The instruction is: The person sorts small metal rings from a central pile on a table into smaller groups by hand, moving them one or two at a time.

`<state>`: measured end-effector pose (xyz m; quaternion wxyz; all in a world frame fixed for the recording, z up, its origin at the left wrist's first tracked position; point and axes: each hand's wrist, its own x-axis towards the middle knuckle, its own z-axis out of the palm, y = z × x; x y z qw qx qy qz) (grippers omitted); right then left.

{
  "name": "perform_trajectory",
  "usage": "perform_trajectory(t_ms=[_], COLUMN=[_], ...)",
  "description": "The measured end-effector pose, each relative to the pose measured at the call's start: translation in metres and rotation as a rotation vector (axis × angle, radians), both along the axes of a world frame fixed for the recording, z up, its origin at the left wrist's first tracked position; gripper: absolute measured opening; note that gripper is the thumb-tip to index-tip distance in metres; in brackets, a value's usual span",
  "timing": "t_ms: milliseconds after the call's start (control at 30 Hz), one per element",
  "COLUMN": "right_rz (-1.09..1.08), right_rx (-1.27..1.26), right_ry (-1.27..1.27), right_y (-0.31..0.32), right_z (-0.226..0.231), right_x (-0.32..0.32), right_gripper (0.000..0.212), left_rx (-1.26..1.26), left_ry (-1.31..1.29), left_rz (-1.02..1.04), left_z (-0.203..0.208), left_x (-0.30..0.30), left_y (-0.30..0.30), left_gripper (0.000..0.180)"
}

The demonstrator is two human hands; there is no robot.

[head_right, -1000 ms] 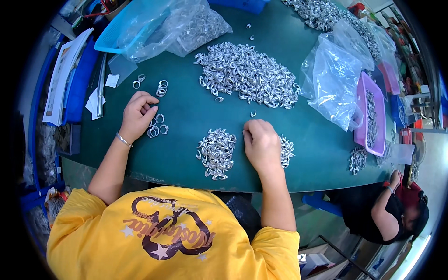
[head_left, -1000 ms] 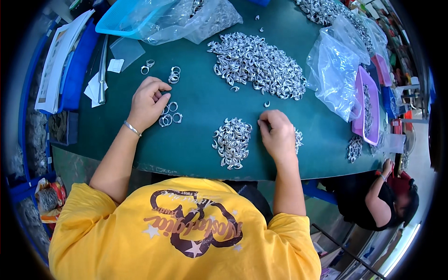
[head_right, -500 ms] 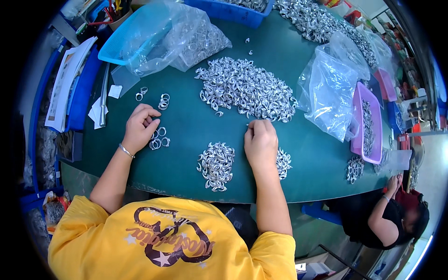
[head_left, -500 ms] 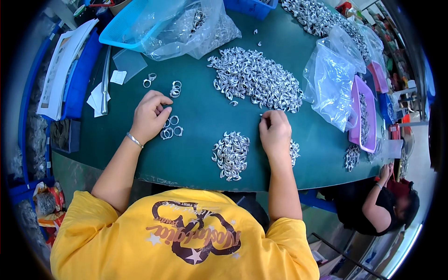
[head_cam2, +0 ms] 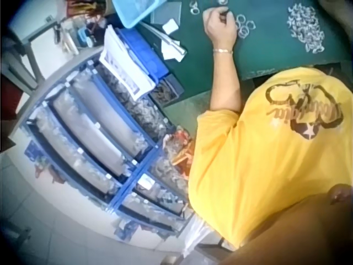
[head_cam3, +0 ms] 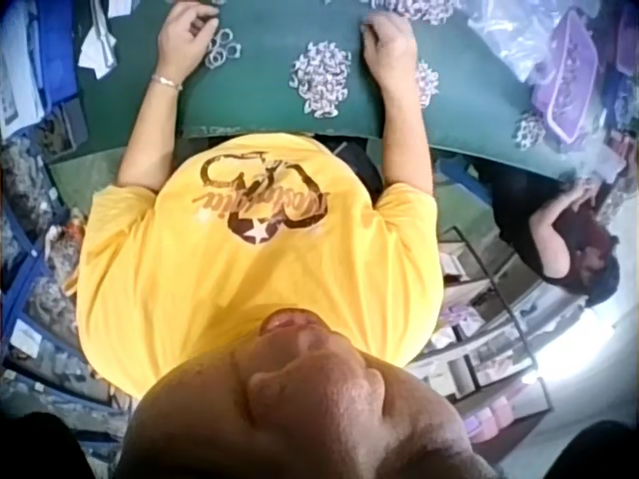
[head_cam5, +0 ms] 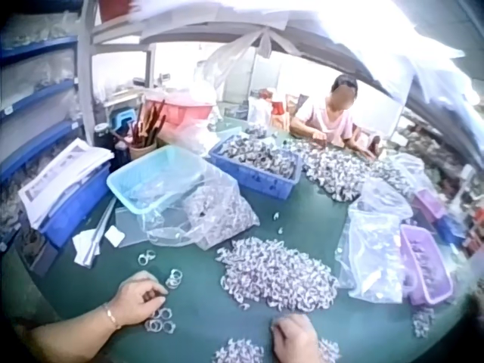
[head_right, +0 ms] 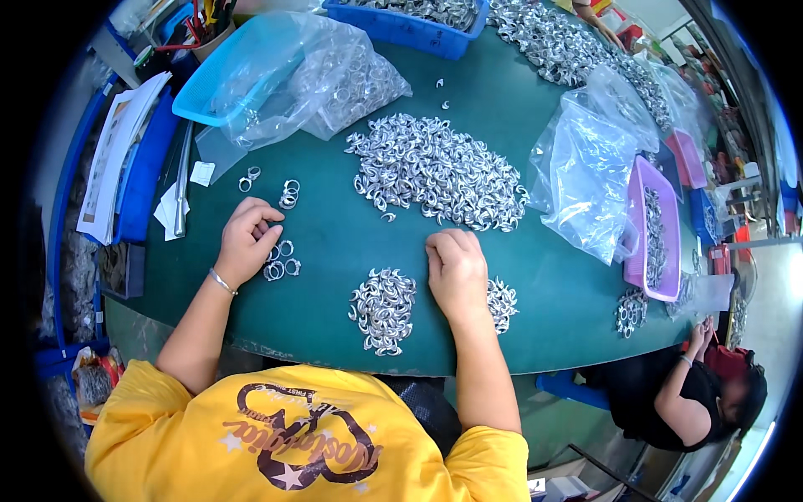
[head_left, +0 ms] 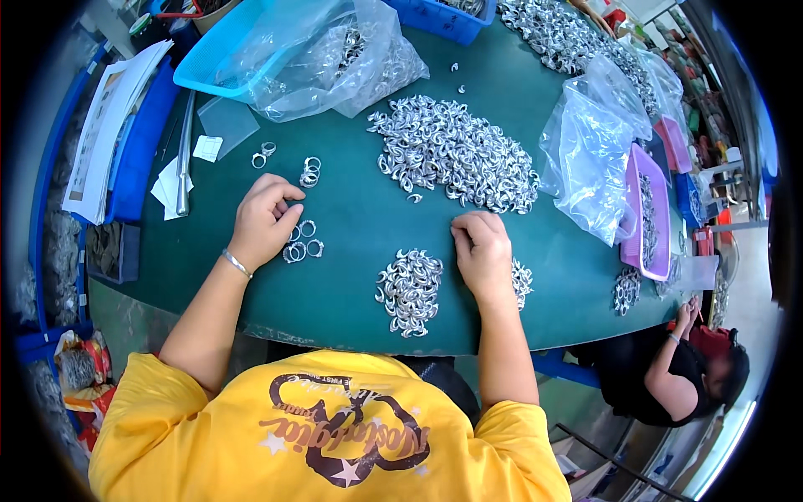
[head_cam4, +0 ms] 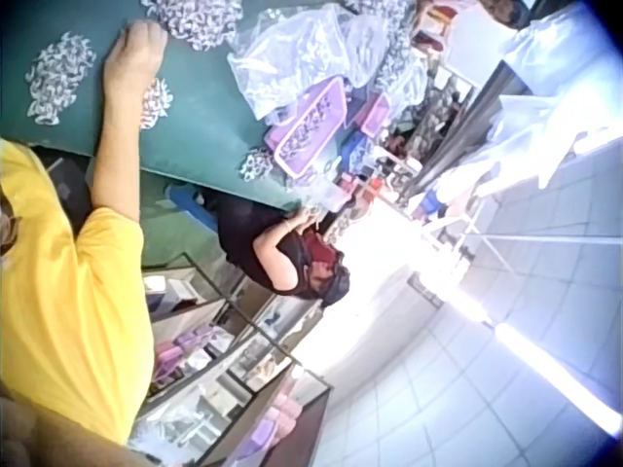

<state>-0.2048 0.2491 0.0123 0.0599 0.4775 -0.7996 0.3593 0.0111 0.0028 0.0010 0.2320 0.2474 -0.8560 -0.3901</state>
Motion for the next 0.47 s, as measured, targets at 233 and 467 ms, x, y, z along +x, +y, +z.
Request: perform_trajectory(t_ms=[233,467], right_rz=[0.126,0.145], right_rx=[0.125,0.061], right_ry=[-0.463,-0.108], right_y=[0.001,-0.050], right_z=[0.034,0.024], right_x=[0.019,0.008], right_gripper=[0.007,0.004], left_rx=[0.016,-0.009], left_ry=[0.004,-0.026], left_rz=[0.005,0.008], left_z=[0.000,0.005], left_x=[0.001,0.000], left_y=[0.001,0.001], left_gripper=[0.014,0.012])
